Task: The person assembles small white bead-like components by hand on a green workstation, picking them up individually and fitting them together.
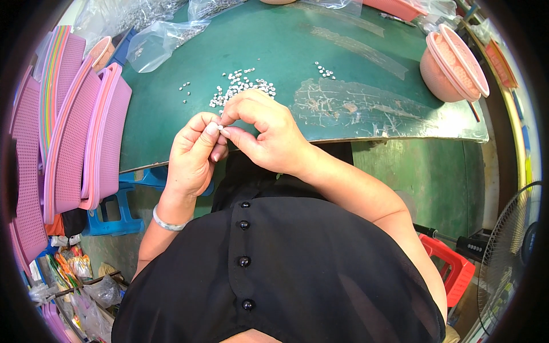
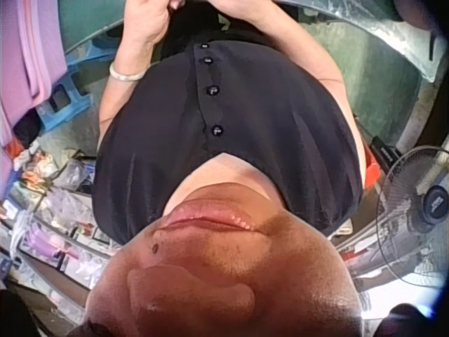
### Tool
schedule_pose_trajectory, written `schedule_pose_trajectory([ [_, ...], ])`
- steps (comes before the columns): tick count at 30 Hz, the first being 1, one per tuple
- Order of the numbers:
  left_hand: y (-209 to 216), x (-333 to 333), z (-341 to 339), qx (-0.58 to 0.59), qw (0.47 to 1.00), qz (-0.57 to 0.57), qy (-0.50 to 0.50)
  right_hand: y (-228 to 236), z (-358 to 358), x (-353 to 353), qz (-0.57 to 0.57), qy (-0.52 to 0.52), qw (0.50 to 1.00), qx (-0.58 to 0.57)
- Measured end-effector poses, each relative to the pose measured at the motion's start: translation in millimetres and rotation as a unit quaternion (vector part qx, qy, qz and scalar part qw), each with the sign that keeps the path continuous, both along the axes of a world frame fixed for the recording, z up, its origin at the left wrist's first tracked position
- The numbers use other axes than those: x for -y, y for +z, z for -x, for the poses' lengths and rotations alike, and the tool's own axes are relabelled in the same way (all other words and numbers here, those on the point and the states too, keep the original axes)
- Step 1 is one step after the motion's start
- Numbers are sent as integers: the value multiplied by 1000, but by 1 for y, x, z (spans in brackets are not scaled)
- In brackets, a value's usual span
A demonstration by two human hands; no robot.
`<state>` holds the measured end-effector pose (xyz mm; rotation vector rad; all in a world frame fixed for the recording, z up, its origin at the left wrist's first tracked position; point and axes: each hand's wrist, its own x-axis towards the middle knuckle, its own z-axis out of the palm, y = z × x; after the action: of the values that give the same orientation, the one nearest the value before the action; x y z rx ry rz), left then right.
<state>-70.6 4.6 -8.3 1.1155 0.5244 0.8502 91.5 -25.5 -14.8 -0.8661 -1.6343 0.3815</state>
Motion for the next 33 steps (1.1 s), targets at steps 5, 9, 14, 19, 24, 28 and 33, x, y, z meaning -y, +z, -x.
schedule_pose_trajectory([
  [5,-1,-1,1,7,1000,5,-3,0,0,0,3,0,1000,-1],
  [9,-1,-1,1,18,1000,14,-5,-1,0,0,-1,-6,1000,4],
  [14,-2,0,1,36,998,41,-2,0,0,0,-2,-14,1000,8],
  [19,-4,0,1,48,997,66,-7,-1,0,0,-7,-17,1000,9],
  [24,-7,1,1,70,994,88,-16,-2,1,-1,-13,-17,1000,10],
  [28,-8,2,2,81,992,101,-15,-1,1,0,-17,-9,1000,17],
  [33,-9,2,1,80,992,99,-10,-2,1,0,-13,-6,1000,13],
])
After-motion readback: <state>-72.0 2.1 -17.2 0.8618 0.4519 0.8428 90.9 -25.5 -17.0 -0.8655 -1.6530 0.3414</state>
